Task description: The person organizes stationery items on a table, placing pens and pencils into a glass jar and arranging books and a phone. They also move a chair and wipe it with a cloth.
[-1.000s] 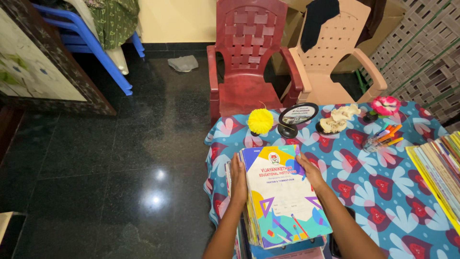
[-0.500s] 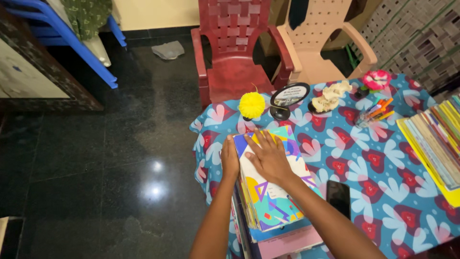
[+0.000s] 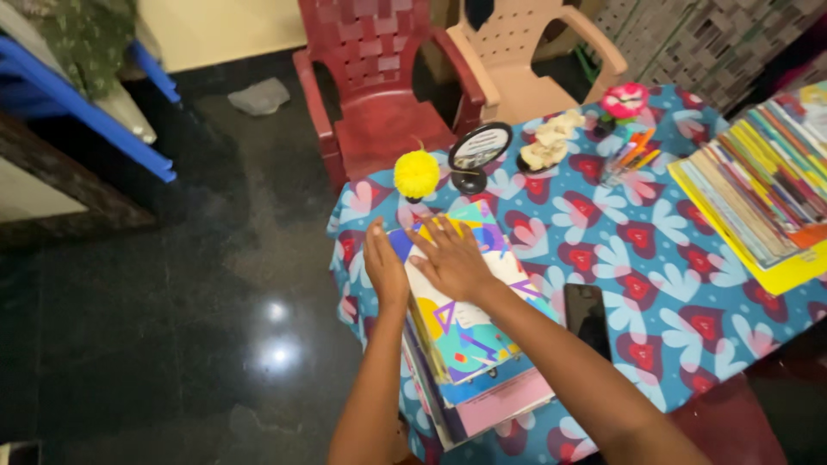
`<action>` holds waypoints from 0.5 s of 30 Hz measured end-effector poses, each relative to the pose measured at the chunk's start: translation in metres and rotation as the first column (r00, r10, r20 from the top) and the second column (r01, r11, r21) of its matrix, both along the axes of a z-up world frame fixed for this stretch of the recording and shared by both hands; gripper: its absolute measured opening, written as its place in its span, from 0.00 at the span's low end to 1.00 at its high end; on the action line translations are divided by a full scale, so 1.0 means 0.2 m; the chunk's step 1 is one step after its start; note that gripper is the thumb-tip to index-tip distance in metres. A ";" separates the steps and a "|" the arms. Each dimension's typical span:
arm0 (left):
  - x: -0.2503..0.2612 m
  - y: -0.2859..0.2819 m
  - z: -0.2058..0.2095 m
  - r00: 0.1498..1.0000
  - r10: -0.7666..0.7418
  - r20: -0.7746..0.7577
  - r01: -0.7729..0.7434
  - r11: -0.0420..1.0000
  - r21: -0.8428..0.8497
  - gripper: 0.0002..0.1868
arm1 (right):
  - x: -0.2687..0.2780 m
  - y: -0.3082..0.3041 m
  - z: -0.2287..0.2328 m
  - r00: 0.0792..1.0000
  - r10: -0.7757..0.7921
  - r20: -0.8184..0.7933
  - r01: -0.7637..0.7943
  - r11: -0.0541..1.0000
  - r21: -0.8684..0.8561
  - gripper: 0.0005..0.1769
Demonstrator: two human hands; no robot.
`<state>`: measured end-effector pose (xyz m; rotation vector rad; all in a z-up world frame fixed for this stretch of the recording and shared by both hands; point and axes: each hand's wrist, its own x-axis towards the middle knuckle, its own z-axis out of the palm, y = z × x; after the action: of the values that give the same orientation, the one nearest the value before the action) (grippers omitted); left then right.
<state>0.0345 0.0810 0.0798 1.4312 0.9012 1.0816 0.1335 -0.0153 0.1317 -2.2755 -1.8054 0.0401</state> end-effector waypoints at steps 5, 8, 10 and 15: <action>0.02 -0.27 0.21 0.772 0.218 -0.597 0.113 0.877 0.466 0.35 | 0.05 0.01 -0.08 0.999 0.016 0.043 -0.009 0.990 -0.142 0.44; 0.01 -0.33 0.28 0.719 0.191 -0.669 0.180 0.878 0.444 0.36 | 0.15 0.02 -0.15 0.986 0.103 -0.132 -0.108 0.994 -0.030 0.42; 0.00 -0.33 0.30 0.693 0.128 -0.709 0.201 0.911 0.360 0.38 | 0.25 0.01 -0.18 0.946 0.176 -0.271 -0.192 0.981 -0.035 0.39; 0.04 -0.34 0.27 0.610 0.250 -0.752 0.178 0.882 0.437 0.40 | 0.42 -0.23 -0.17 0.982 0.051 -0.180 -0.058 0.998 -0.033 0.32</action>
<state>0.0416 0.0130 0.1344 2.4310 1.3461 0.6650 0.2177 -0.0607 0.0987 -2.1698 -1.7869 0.2814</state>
